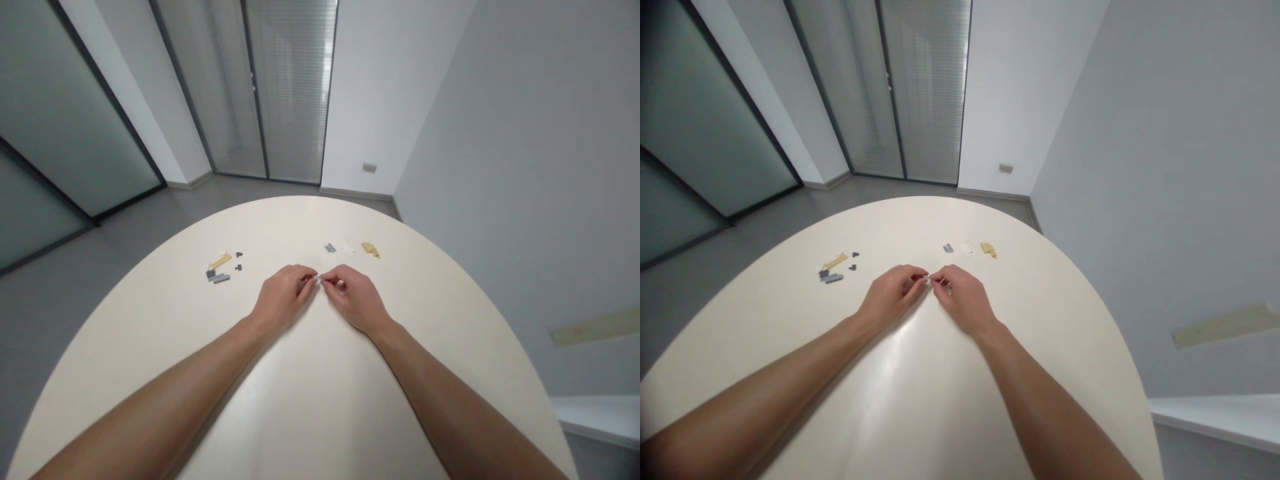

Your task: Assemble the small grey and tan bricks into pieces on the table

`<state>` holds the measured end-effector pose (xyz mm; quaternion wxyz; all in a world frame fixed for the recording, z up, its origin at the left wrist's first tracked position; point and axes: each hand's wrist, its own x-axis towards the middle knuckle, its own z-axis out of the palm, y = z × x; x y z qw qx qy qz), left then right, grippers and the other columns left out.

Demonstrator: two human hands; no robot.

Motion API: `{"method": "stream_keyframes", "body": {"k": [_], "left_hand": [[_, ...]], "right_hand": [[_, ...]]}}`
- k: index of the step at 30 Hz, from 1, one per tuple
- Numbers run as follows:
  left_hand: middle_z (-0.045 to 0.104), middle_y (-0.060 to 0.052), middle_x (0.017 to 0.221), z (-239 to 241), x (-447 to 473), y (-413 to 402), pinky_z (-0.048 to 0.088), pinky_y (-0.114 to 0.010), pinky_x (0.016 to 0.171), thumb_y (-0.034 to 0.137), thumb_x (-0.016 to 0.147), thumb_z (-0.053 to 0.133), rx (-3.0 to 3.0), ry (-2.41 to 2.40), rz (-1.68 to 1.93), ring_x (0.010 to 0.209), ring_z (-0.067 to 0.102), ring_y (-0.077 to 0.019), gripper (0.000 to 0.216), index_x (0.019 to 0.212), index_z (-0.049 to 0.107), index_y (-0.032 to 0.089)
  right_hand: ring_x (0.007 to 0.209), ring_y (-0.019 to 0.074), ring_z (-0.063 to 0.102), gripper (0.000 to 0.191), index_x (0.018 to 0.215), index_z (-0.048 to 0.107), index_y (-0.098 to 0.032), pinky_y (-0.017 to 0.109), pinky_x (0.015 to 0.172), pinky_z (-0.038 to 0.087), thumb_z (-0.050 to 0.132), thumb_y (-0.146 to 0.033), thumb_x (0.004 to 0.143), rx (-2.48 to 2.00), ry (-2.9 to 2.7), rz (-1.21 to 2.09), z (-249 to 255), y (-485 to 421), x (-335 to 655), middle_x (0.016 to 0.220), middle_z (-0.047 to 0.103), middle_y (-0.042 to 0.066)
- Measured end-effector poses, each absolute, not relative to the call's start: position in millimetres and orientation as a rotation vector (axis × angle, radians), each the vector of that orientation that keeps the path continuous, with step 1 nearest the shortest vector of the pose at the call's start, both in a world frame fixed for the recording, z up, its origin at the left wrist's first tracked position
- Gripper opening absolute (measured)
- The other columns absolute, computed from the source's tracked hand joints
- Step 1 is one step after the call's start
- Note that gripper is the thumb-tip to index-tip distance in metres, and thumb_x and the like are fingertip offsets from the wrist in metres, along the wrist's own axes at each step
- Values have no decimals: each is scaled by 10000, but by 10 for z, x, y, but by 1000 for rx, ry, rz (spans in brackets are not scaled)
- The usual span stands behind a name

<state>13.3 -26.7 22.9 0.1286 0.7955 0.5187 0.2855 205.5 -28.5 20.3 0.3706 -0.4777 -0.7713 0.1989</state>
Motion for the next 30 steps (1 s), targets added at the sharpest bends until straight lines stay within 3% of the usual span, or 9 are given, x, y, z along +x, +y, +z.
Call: {"method": "stream_keyframes", "body": {"k": [30], "left_hand": [[741,-38,1038,164,96,-236,536,-356,878,320,985,515,2367,1432,848,987,675,-202,220,1116,673,239]], "right_hand": [[827,172,661,84,921,698,-235,301,741,479,628,-204,887,-1274,-1983,478,202,-283,2053,902,735,12]]}}
